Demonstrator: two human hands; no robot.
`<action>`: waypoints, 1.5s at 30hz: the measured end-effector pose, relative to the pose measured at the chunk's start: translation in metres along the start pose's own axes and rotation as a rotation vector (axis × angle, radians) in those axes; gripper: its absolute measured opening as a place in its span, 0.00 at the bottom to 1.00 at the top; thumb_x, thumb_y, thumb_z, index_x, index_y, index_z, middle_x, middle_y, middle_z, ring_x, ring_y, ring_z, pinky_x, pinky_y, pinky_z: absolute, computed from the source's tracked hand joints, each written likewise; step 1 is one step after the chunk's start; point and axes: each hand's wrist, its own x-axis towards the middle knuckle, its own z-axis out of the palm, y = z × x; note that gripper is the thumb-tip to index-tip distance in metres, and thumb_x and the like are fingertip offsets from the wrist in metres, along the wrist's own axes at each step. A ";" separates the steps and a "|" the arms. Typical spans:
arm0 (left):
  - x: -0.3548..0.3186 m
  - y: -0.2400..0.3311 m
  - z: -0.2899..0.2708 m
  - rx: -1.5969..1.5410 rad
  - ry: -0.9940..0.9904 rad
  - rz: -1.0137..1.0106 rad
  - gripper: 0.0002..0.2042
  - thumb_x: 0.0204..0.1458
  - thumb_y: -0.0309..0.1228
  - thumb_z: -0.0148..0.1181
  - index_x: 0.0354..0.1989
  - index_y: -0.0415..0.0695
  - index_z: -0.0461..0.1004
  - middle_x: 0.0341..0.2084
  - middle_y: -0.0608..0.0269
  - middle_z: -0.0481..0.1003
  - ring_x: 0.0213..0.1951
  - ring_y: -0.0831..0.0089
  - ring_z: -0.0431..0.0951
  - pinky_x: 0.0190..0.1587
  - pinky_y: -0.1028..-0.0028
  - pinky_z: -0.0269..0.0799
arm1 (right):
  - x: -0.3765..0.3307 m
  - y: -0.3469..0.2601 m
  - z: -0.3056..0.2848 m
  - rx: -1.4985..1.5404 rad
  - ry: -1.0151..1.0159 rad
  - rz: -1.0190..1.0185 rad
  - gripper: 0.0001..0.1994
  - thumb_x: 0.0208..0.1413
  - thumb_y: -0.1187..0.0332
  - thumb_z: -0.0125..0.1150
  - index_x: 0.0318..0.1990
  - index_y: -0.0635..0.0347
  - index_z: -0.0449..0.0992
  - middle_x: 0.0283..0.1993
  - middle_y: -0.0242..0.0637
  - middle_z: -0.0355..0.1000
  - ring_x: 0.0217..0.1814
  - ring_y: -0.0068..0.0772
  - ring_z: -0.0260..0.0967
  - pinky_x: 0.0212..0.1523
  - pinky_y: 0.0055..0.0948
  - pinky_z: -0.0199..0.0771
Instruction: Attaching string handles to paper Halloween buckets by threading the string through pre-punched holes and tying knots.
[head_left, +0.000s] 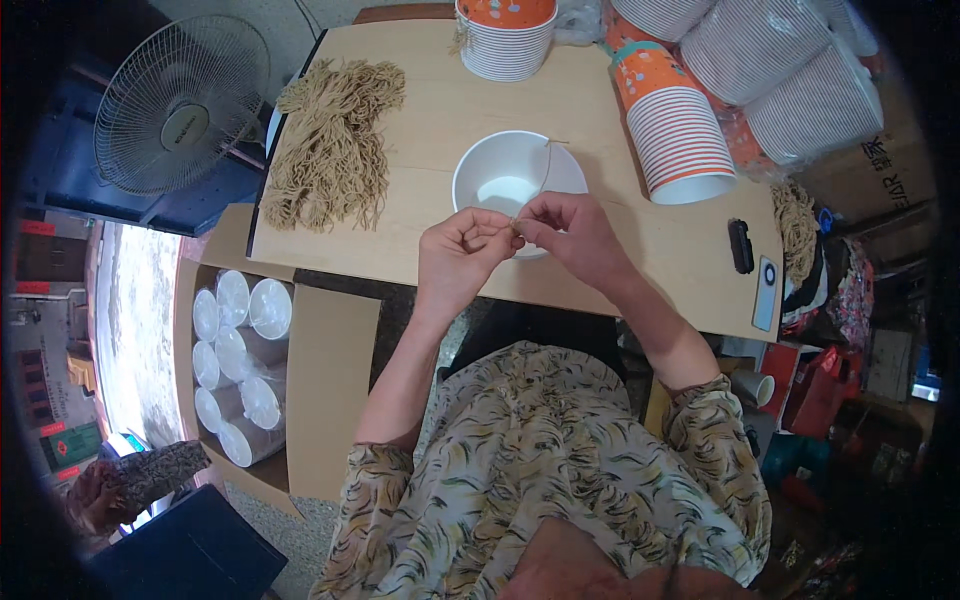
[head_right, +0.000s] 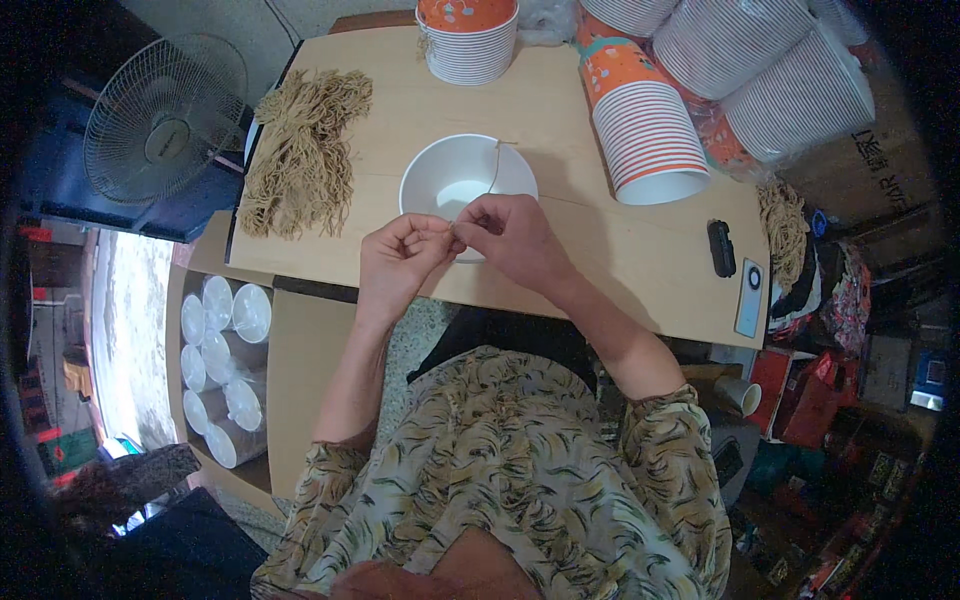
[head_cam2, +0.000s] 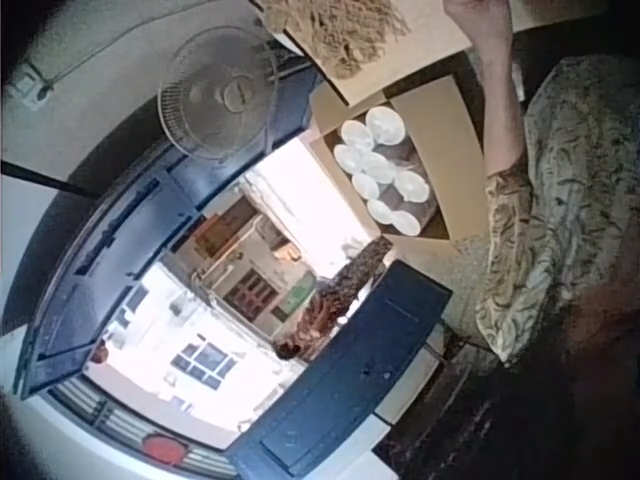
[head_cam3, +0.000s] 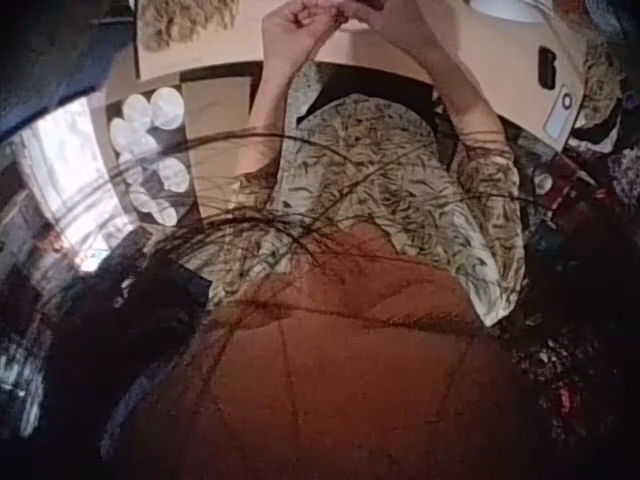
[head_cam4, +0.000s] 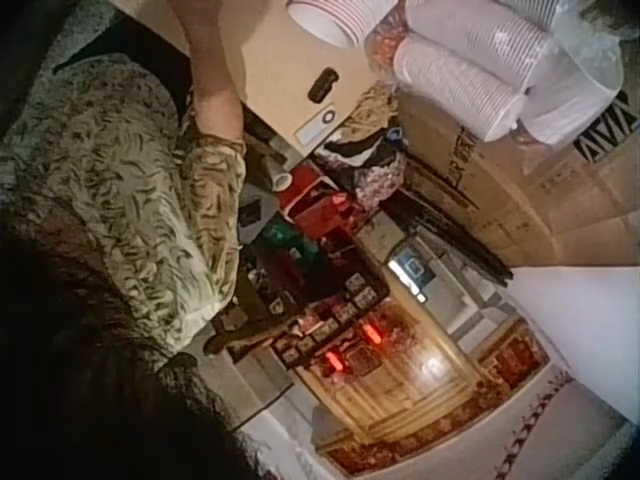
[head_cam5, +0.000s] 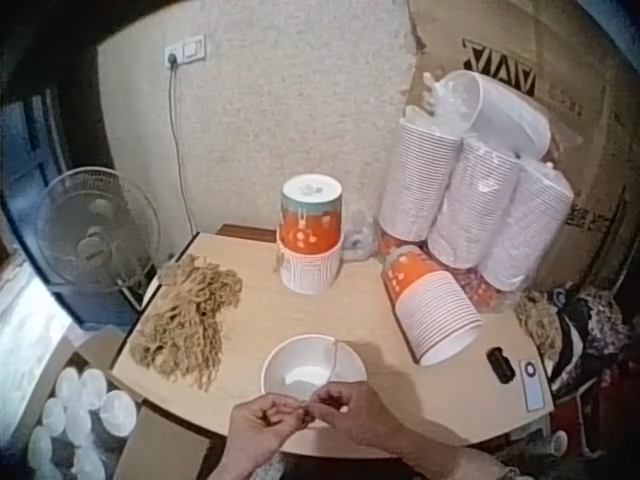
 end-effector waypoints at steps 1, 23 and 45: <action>0.000 0.001 0.001 -0.002 -0.002 0.001 0.04 0.57 0.19 0.61 0.39 0.33 0.77 0.32 0.57 0.82 0.36 0.75 0.83 0.42 0.78 0.80 | 0.001 0.002 -0.001 0.062 -0.003 0.024 0.07 0.58 0.73 0.62 0.36 0.70 0.79 0.31 0.35 0.79 0.34 0.19 0.76 0.38 0.23 0.77; 0.000 0.011 -0.004 -0.050 -0.008 -0.098 0.05 0.56 0.21 0.63 0.40 0.34 0.78 0.33 0.56 0.82 0.36 0.73 0.83 0.40 0.78 0.80 | 0.004 0.002 -0.006 0.144 -0.042 0.059 0.09 0.63 0.68 0.58 0.37 0.65 0.79 0.28 0.29 0.75 0.27 0.14 0.69 0.30 0.18 0.70; -0.001 0.003 -0.008 0.050 -0.034 -0.041 0.03 0.56 0.18 0.63 0.37 0.34 0.77 0.31 0.58 0.81 0.33 0.77 0.82 0.38 0.80 0.79 | 0.008 -0.012 -0.014 0.001 -0.221 0.126 0.05 0.55 0.71 0.59 0.36 0.62 0.76 0.18 0.26 0.66 0.19 0.15 0.61 0.21 0.22 0.60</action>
